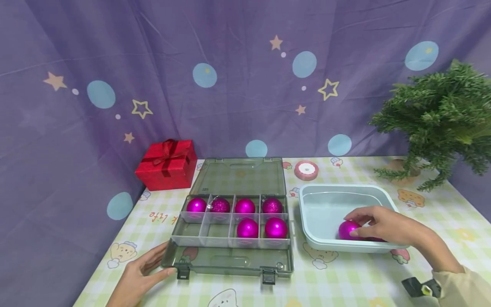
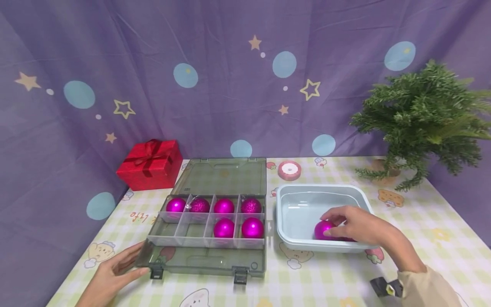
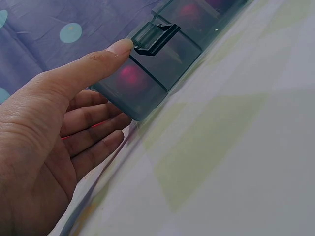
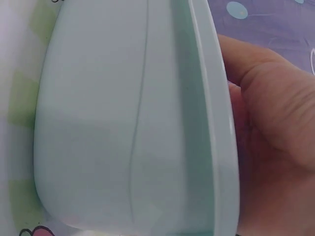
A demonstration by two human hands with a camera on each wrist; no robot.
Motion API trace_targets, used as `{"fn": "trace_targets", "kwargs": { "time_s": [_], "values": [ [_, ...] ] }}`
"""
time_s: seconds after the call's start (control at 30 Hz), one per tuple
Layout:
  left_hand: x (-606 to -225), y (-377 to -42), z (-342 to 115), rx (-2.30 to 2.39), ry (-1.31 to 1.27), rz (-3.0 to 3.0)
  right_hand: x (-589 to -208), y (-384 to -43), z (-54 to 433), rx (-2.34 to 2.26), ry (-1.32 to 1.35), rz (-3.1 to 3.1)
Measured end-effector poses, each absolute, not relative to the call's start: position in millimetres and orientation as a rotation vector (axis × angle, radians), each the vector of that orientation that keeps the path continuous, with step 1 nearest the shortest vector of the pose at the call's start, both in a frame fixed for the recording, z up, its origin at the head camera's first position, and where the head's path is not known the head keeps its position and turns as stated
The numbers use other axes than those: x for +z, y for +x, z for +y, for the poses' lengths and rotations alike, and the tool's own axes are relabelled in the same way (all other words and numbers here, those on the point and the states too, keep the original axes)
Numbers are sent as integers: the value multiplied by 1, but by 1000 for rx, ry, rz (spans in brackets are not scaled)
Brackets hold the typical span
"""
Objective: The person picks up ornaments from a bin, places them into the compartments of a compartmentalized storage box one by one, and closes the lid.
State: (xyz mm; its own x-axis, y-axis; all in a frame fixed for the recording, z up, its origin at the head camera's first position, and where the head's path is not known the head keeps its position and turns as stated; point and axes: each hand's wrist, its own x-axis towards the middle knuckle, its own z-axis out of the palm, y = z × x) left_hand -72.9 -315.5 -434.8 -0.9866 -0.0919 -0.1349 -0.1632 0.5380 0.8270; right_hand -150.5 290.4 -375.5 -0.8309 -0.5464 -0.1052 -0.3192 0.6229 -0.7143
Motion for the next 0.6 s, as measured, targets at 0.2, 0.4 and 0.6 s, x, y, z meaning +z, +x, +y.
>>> {"fn": "trace_targets", "kwargs": {
  "time_s": [0.2, 0.4, 0.6],
  "values": [
    [-436, -73, -317, 1463, -207, 2691, -372, -150, 288, -1141, -753, 2630],
    [-436, -72, -317, 1467, -200, 2693, -368, -149, 278, -1227, -803, 2737],
    [-438, -74, -318, 1465, -205, 2695, -362, -151, 264, -1286, -854, 2806]
  ]
}}
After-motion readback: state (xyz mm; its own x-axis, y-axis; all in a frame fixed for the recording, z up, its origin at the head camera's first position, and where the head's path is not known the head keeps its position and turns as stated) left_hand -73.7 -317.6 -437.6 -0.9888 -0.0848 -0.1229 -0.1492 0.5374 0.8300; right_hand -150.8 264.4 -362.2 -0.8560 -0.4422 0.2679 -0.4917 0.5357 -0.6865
